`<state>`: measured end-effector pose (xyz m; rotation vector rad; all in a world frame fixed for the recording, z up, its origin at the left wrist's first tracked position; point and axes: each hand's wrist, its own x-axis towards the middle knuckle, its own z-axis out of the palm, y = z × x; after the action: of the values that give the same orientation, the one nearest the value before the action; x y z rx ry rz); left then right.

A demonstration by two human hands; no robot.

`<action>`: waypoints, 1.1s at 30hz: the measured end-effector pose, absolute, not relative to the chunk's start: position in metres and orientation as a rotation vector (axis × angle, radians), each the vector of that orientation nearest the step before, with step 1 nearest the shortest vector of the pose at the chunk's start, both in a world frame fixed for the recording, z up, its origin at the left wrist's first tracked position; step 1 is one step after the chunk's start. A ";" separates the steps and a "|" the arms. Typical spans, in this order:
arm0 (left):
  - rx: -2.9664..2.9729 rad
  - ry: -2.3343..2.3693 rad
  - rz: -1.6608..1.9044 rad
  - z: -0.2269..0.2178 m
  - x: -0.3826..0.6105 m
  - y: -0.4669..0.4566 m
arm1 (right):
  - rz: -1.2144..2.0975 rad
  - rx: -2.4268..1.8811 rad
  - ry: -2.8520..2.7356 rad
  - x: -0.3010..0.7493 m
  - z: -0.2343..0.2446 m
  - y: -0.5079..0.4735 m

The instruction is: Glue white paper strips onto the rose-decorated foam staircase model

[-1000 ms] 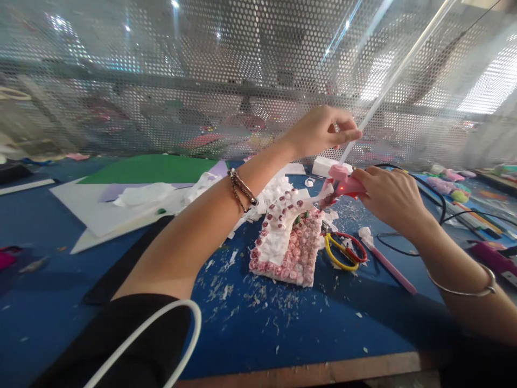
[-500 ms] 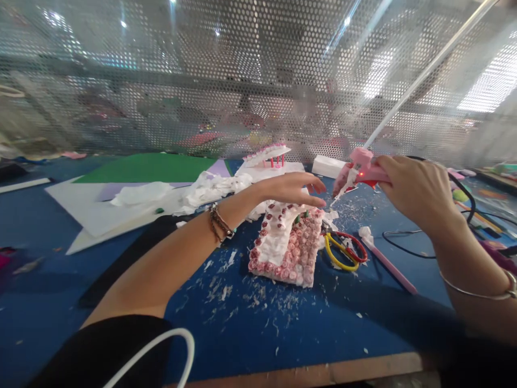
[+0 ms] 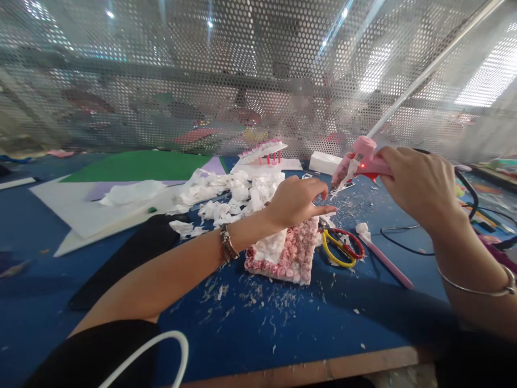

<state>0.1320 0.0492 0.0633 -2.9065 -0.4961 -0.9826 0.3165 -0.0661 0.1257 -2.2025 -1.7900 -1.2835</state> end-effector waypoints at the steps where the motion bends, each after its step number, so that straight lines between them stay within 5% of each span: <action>1: -2.883 -0.484 -0.986 0.063 0.133 0.049 | -1.283 -2.204 -1.789 0.316 0.126 -0.066; 25: -2.939 -0.401 -0.862 0.103 0.054 0.063 | -1.222 -2.275 -1.855 0.329 0.117 -0.051; 33: -3.001 -0.569 -0.689 0.076 -0.010 0.056 | -1.146 -2.339 -1.907 0.323 0.118 -0.051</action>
<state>-0.0104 0.0558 0.0758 -3.0009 -0.5692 -0.6887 0.3233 -0.0507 0.1177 -2.3389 -1.9067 -1.1457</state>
